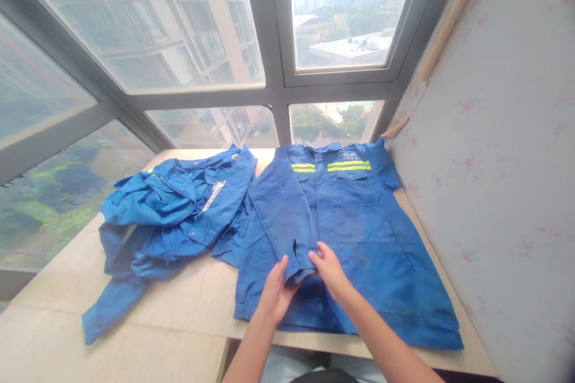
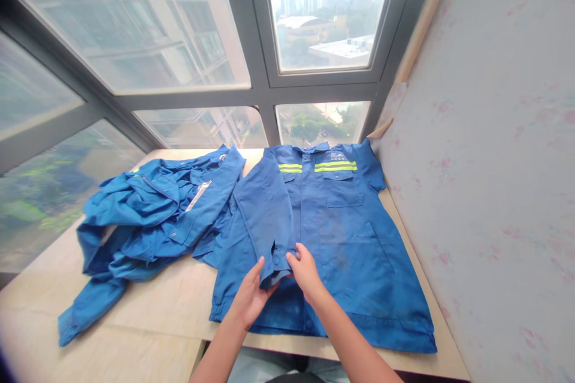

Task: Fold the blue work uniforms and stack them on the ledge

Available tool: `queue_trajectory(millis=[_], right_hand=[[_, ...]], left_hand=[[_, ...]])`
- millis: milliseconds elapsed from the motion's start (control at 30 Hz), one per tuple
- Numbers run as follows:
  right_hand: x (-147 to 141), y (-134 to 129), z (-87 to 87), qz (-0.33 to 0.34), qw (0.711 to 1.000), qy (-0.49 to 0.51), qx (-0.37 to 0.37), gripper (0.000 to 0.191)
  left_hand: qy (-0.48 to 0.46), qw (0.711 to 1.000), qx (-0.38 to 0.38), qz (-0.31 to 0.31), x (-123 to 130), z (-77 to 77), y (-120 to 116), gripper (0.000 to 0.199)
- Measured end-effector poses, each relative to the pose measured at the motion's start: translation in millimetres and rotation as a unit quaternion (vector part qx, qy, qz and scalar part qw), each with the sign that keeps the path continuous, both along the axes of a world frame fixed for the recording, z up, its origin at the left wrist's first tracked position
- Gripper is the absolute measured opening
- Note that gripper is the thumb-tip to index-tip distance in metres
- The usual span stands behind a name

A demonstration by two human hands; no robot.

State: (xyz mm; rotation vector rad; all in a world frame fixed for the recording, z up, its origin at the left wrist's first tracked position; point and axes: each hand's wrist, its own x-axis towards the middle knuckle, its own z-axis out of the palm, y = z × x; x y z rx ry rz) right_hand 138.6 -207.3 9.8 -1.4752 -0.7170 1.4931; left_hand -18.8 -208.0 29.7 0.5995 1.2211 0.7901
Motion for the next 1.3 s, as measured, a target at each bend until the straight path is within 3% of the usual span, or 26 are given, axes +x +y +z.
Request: queue_trajectory(millis=[100,167,300,367,433,533,633,733,833,967,1033,1167,1300], right_hand=[[-13.3,-8.2,7.7,0.008,0.997,-0.07,0.037,0.039],[-24.0,-17.2,12.6,0.014,0.997,-0.049,0.052,0.038],[-52.1,-43.9,10.8,0.013,0.999,0.0,0.052,0.032],[-66.2,-58.2,3.8,0.052,0.999,-0.002,0.016,0.029],[-75.8,-69.9,-2.7,0.14,0.99,0.001,-0.029,0.024],[-77.8,-78.6,-3.5,0.258,0.965,-0.011,-0.049,0.023],[-66.7,-77.3,6.3,0.281,0.957,-0.069,-0.009,0.03],[-49.3,-71.9,16.4,0.252,0.957,-0.139,0.046,0.031],[-27.8,-68.2,18.4,0.213,0.959,-0.167,0.081,0.028],[9.3,-66.3,9.2,0.12,0.96,-0.22,0.121,0.024],[28.6,-64.5,2.2,0.06,0.955,-0.255,0.138,0.026],[54.4,-59.6,-12.1,0.027,0.911,-0.367,0.188,0.032],[52.3,-63.7,-26.1,0.092,0.826,-0.501,0.241,0.042]], left_hand=[[0.023,0.997,0.019,0.073,2.0,15.1,-0.2,0.059],[0.051,0.993,0.055,0.096,-6.0,25.3,-2.9,0.062],[0.145,0.979,0.134,0.05,-46.9,34.7,-10.3,0.067],[0.181,0.975,0.13,-0.005,-74.7,27.6,-13.7,0.069],[0.218,0.97,0.101,-0.044,-101.0,12.8,-16.4,0.07],[0.286,0.954,0.073,-0.046,-126.9,-13.9,-19.2,0.07],[0.332,0.938,0.095,-0.022,-133.7,-32.3,-20.6,0.074],[0.377,0.917,0.126,-0.022,-131.3,-37.1,-23.3,0.081],[0.472,0.86,0.18,-0.067,-127.3,-30.5,-29.9,0.075],[0.648,0.692,0.296,-0.115,-114.0,-12.3,-32.6,0.057],[0.676,0.633,0.355,-0.125,-100.7,-6.1,-25.3,0.049],[0.641,0.584,0.45,-0.211,-67.6,-14.8,-1.0,0.046],[0.652,0.55,0.453,-0.26,-48.6,-43.6,12.9,0.051]])
